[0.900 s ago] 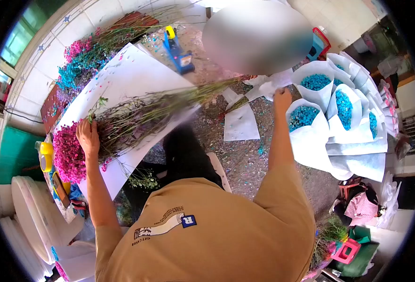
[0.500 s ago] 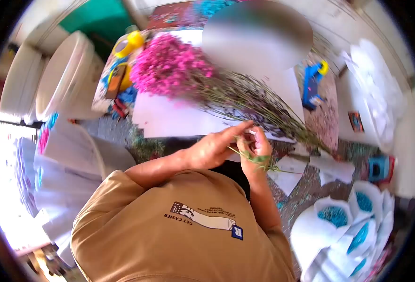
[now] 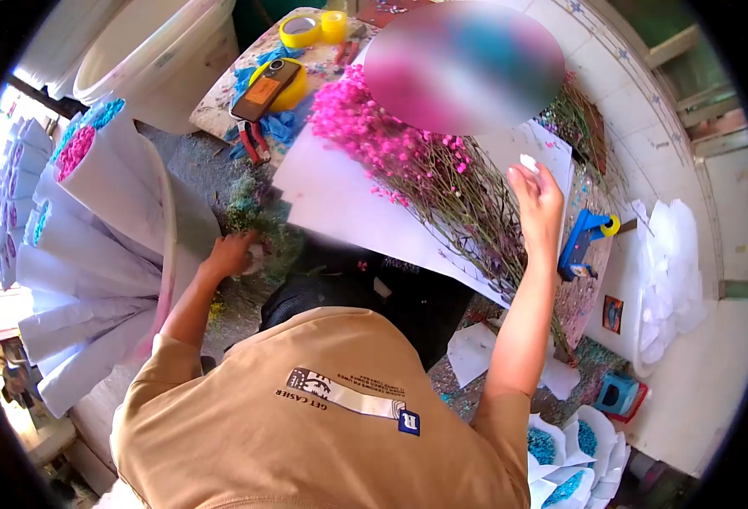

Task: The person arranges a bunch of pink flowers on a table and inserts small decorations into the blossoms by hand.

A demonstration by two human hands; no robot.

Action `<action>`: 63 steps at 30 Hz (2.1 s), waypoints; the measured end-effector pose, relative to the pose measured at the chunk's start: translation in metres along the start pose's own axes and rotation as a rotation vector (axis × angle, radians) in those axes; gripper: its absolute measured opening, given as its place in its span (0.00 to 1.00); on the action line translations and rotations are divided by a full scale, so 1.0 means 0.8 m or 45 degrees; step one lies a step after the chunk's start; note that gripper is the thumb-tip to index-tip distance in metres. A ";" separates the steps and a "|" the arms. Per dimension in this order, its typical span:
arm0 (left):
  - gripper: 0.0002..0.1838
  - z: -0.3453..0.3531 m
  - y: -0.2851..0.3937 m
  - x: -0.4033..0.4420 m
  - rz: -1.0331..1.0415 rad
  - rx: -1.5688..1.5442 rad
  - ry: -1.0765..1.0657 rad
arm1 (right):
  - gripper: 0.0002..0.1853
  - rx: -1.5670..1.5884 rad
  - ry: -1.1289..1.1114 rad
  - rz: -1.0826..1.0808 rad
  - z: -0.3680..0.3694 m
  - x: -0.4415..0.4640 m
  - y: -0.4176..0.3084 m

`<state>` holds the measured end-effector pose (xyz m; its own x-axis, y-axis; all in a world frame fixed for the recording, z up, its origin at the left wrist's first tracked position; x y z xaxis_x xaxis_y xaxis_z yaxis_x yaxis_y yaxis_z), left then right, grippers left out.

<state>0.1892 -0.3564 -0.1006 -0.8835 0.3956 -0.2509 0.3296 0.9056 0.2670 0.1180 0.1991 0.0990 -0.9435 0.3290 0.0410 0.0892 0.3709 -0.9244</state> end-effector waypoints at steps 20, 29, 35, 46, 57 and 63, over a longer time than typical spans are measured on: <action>0.38 -0.095 0.288 0.128 0.518 -2.082 -0.462 | 0.51 0.007 -0.444 -0.101 -0.027 -0.131 -0.084; 0.22 -0.009 0.410 0.119 0.830 -2.049 -1.050 | 0.45 -0.069 0.461 0.046 -0.100 -0.349 0.056; 0.30 -0.053 0.447 0.120 0.970 -1.504 -0.358 | 0.46 0.252 0.446 0.053 -0.070 -0.305 0.012; 0.22 -0.081 0.416 0.124 0.364 -2.018 0.063 | 0.25 0.076 0.582 -0.190 -0.115 -0.245 -0.017; 0.16 -0.077 0.356 0.145 0.006 -2.340 -0.374 | 0.15 0.379 0.266 0.001 -0.085 -0.155 0.004; 0.20 -0.071 0.320 0.141 0.104 -2.141 -0.395 | 0.21 0.198 0.094 0.037 -0.055 -0.135 0.021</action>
<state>0.1554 -0.0887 -0.0077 -0.7235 0.6257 -0.2915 -0.4988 -0.1821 0.8473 0.2355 0.2081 0.0961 -0.9147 0.4026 0.0361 0.0598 0.2231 -0.9730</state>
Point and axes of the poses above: each hand's wrist, its own x-axis towards the middle knuckle, its own z-axis out of the palm, y = z × x, the point moved 3 cm from there along x, towards the middle knuckle, and after that the axes turned 6 degrees about z, right-handed, at the moved point
